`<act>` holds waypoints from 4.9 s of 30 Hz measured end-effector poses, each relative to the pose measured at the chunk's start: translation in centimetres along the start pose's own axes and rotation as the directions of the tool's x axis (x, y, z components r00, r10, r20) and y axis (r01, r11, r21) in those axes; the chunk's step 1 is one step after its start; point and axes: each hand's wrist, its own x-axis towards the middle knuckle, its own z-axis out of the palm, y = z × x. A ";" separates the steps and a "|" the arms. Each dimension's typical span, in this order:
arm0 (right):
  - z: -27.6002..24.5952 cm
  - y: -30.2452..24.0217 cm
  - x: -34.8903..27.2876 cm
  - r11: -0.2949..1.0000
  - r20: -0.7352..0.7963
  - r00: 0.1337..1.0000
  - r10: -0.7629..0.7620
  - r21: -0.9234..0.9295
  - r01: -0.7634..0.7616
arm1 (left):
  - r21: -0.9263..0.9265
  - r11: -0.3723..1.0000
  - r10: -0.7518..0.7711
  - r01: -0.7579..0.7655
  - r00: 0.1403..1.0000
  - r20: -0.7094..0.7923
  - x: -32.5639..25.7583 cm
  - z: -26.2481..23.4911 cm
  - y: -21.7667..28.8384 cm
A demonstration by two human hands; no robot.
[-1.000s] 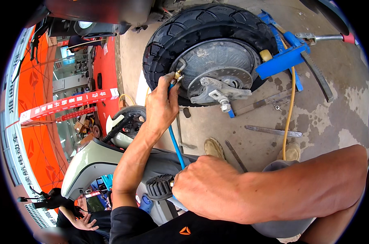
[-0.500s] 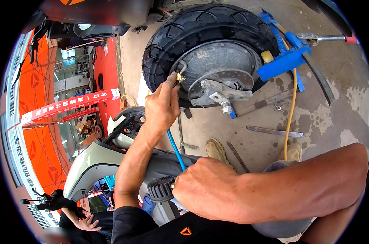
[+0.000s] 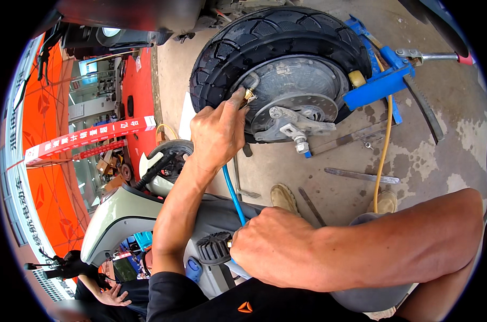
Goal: The person mounts a tire onto a wheel rim using a tire lever and a blue tire mounting clamp. They pry the tire bead over the rim edge, rotate the tire to seat it, and then inflate the tire using an air hose to secure the bead.
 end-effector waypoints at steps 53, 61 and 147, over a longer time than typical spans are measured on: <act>2.4 -0.1 4.0 0.941 0.380 0.866 0.324 -0.219 -0.256 | -0.429 0.892 -0.204 0.141 0.973 -0.105 -6.6 -3.6 1.0; 2.4 -0.3 2.6 0.930 0.296 0.889 0.350 -0.226 -0.291 | -0.387 0.921 -0.097 0.046 0.989 -0.113 -3.4 -1.7 1.6; 2.2 0.1 1.3 0.980 0.236 0.952 0.198 -0.073 -0.185 | -0.124 0.985 0.173 -0.123 0.775 0.608 7.6 -4.3 -0.6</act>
